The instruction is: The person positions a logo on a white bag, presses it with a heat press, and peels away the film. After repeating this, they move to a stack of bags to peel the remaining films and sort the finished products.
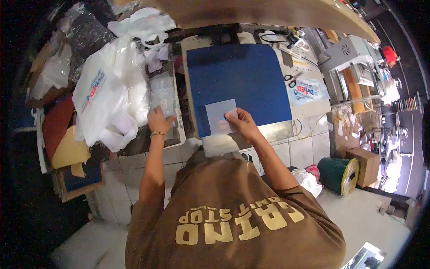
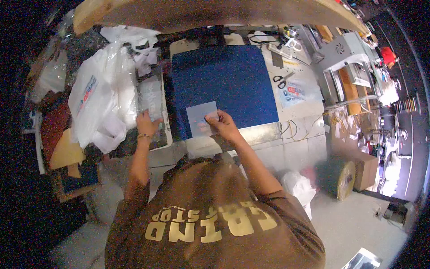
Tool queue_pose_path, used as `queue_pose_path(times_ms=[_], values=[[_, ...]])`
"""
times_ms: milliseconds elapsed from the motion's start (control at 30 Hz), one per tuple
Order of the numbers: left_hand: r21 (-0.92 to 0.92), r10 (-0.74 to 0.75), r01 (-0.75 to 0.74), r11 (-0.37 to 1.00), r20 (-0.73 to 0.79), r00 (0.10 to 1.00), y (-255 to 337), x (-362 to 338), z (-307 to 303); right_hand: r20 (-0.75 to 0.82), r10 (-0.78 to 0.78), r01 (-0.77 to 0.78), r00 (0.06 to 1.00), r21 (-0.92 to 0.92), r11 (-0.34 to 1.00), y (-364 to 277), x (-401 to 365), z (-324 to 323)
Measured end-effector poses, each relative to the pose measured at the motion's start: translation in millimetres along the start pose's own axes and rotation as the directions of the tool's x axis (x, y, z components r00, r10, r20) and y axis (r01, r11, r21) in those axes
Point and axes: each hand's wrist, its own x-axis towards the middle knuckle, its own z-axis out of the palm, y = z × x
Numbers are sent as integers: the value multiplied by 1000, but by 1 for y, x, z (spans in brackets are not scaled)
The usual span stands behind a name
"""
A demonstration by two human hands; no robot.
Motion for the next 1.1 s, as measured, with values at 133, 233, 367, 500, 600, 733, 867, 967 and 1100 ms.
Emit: queue_pose_path(times_ms=[133,233,367,500,600,733,867,967,1100], values=[[167,191,-148,975,-276,942,12,-18,20,-46,-15,15,999,18,1000,-20,-8,26],[90,241,-225,970,-285,928,-1,-20,10,-30,60,-58,998,52,997,-13,-10,49],[-46,338,-388,921,-404,850,-1,-16,-3,24,97,-98,995,56,994,1,-6,57],[-56,213,-248,967,-352,912,-3,-12,-22,45,63,-57,997,-139,989,8,-7,67],[-148,145,-226,963,-423,895,3,-13,-55,181,-149,233,972,-665,710,11,-10,91],[-946,-48,-98,310,-119,992,7,-16,-88,333,-140,360,932,-817,452,31,-3,123],[-993,3,-59,102,-59,998,0,-28,-103,387,-153,413,909,-794,446,36,2,136],[-999,31,-24,22,-23,999,-9,-30,-100,470,-4,442,883,-828,345,30,0,137],[-1000,38,-6,-20,-7,999,-2,-42,-110,483,-241,536,842,-695,479,19,12,137]])
